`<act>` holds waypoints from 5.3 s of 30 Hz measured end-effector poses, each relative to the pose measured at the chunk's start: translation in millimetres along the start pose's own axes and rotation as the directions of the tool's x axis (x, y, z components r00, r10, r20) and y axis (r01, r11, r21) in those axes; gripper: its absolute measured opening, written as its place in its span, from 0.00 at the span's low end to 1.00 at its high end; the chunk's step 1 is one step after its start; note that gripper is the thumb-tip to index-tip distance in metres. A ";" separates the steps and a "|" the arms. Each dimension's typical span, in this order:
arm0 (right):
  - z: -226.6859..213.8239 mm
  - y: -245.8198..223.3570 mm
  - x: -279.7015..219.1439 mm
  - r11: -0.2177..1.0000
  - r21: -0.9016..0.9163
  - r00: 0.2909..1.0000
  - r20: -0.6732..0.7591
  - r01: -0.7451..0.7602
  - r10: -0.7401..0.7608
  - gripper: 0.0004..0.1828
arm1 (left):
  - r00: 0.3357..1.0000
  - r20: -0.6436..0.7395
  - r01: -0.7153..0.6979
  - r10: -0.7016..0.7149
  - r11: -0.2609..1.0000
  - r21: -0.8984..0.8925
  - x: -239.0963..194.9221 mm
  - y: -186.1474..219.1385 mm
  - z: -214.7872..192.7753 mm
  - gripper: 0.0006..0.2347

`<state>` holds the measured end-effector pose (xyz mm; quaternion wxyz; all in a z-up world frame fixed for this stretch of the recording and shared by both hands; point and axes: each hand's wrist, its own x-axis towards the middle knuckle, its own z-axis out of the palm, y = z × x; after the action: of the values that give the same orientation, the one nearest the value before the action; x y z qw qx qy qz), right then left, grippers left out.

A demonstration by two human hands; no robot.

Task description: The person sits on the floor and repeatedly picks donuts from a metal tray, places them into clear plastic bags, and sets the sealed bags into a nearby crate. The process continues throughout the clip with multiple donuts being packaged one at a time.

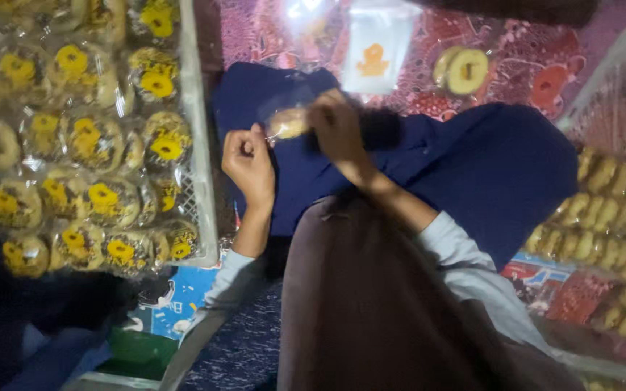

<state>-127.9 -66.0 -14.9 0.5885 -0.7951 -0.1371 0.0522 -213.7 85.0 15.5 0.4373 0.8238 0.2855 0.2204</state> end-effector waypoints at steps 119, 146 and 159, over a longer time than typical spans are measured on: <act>-107.0 -25.9 196.4 0.822 -0.569 0.983 -0.133 0.030 -0.127 0.23 | 0.879 0.475 0.469 -0.037 -0.116 -0.876 157.6 27.3 137.2 0.08; -81.5 -67.5 74.2 0.971 0.083 0.936 -0.298 0.223 -0.189 0.24 | 0.797 0.591 0.574 0.122 0.153 -0.805 45.6 135.9 126.8 0.30; -54.5 -94.9 33.9 0.995 -0.062 0.961 0.272 0.076 -0.056 0.11 | 0.909 0.205 -0.291 0.362 0.906 -0.308 34.9 53.8 -10.1 0.06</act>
<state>-96.9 -81.1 94.5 0.5370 -0.7960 -0.2443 0.1355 -179.2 89.7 70.3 0.5355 0.8140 0.0505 0.2191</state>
